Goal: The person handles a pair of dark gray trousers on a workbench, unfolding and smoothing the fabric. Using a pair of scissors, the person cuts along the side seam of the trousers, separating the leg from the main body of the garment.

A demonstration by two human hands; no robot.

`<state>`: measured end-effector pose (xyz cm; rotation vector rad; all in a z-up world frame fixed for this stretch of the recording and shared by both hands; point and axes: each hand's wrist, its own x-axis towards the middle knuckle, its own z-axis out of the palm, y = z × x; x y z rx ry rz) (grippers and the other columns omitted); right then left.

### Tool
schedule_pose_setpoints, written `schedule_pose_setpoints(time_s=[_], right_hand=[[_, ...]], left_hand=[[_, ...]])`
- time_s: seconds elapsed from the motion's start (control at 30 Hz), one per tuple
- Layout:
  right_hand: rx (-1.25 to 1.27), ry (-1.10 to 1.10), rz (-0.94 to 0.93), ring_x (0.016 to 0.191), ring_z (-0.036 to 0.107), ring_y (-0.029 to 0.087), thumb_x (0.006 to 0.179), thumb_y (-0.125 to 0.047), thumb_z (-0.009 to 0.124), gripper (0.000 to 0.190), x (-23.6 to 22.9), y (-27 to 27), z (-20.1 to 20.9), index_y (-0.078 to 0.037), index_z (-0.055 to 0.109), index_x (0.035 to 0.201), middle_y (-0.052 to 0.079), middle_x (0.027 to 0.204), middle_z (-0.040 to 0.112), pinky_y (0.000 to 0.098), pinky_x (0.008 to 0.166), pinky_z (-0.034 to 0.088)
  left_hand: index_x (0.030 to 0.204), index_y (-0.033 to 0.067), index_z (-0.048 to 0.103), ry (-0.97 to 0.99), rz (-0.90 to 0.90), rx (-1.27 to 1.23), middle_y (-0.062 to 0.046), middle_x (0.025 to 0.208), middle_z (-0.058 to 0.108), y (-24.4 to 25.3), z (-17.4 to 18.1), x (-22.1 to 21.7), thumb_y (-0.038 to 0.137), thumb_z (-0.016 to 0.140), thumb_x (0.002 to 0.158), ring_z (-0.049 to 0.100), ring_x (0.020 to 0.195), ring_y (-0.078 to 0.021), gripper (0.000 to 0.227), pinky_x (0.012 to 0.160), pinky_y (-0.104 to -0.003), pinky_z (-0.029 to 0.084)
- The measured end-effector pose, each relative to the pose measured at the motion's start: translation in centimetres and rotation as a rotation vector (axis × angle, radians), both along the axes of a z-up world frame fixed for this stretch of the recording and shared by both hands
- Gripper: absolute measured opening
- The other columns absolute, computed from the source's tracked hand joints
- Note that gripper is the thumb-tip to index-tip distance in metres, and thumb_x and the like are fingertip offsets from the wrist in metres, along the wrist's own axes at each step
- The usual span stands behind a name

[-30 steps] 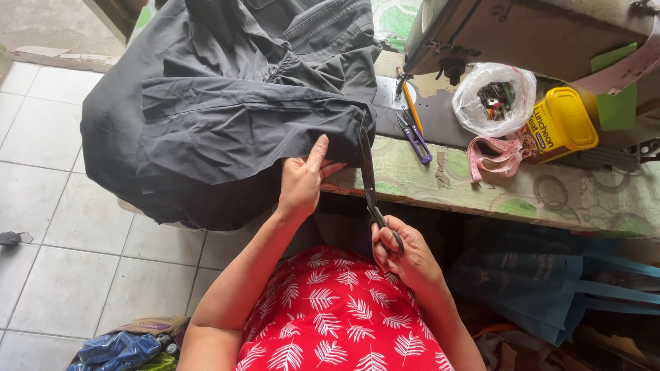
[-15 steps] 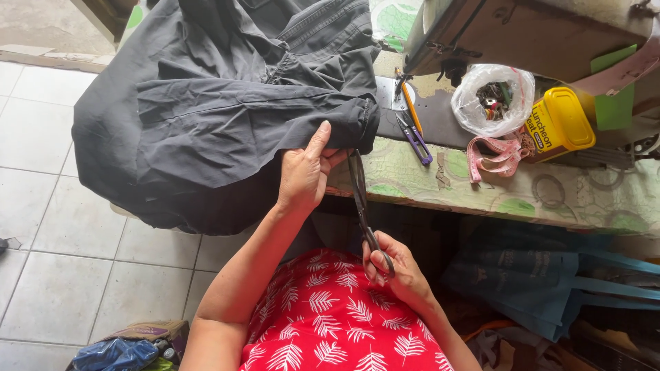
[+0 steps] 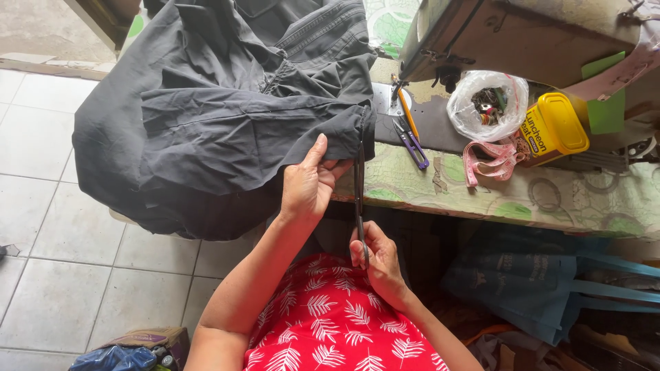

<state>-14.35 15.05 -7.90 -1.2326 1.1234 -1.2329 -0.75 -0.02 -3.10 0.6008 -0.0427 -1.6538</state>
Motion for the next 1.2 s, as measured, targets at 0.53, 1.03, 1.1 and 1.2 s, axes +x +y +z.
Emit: schedule_pose_setpoints(time_s=[0.53,1.03,1.1,1.2], right_hand=[[0.038,-0.326,-0.039,0.042,0.045,0.009,0.102,-0.015,0.061,0.021,0.9,-0.9,1.0,0.0,0.058,0.089,0.006,0.052,0.05,0.0192,0.043,0.039],[0.31,-0.393,0.006,0.047,0.039,0.009,0.098,-0.017,0.064,0.021,-0.1,0.2,3.5,-0.008,0.05,0.084,0.001,0.057,0.044,0.0214,0.041,0.028],[0.296,-0.385,-0.006,0.046,0.038,0.009,0.095,-0.028,0.065,0.027,-0.1,-0.2,4.2,-0.007,0.052,0.083,0.003,0.058,0.046,0.0209,0.04,0.026],[0.306,-0.386,0.0,0.047,0.04,0.01,0.094,-0.037,0.067,0.034,-0.2,-0.5,4.4,-0.007,0.054,0.087,0.003,0.058,0.047,0.0223,0.042,0.027]], left_hand=[[0.105,-0.0119,0.072,0.003,-0.011,0.035,-0.03,0.107,0.074,0.6,-2.4,-0.3,0.004,0.076,0.093,0.074,0.099,-0.0459,0.02,0.097,-0.077,0.048],[0.067,0.0056,0.066,-0.144,-0.04,0.037,-0.004,0.067,0.066,3.2,0.6,-0.1,0.01,0.076,0.091,0.064,0.065,-0.0145,0.026,0.081,-0.055,0.066],[0.076,-0.001,0.07,-0.15,-0.056,0.042,-0.009,0.077,0.072,3.5,0.0,-0.3,0.01,0.075,0.092,0.069,0.076,-0.0192,0.02,0.083,-0.052,0.067],[0.079,-0.0054,0.072,-0.172,-0.099,0.037,-0.017,0.086,0.077,4.2,0.3,-0.2,0.012,0.073,0.094,0.074,0.084,-0.0246,0.023,0.085,-0.047,0.066]])
